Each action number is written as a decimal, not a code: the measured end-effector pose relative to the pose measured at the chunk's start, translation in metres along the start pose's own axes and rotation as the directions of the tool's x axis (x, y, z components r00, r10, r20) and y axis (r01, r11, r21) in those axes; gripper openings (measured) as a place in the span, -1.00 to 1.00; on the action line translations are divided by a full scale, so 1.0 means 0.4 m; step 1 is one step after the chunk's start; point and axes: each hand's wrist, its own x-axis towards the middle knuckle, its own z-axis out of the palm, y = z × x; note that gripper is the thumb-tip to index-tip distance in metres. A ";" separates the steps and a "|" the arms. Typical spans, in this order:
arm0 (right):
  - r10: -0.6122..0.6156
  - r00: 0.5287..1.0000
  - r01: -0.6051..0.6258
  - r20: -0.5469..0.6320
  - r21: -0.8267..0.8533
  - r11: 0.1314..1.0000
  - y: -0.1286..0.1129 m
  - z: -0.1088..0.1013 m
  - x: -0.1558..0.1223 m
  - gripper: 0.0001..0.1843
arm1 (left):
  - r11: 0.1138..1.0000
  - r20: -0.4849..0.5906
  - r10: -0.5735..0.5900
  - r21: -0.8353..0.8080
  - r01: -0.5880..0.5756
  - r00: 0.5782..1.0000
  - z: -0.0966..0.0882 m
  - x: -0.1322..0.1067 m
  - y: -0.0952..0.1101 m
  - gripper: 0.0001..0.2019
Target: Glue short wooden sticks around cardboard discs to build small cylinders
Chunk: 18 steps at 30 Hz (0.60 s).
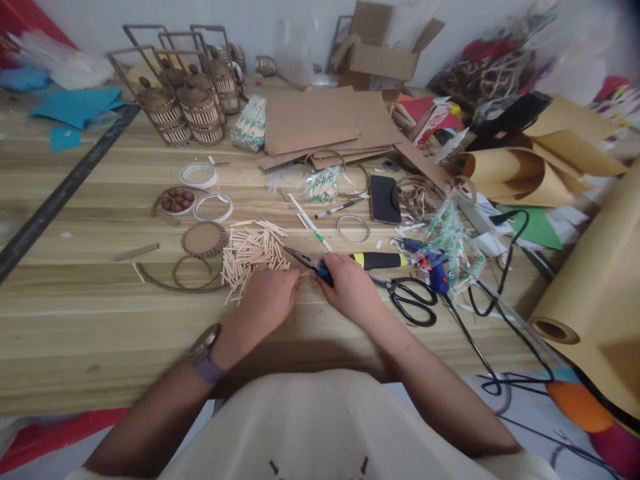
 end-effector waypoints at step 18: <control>-0.325 0.928 0.185 0.182 0.532 0.826 0.043 -0.063 -0.014 -0.92 | 0.360 0.217 -0.043 -0.907 0.218 0.975 0.017 0.010 -0.048 -0.59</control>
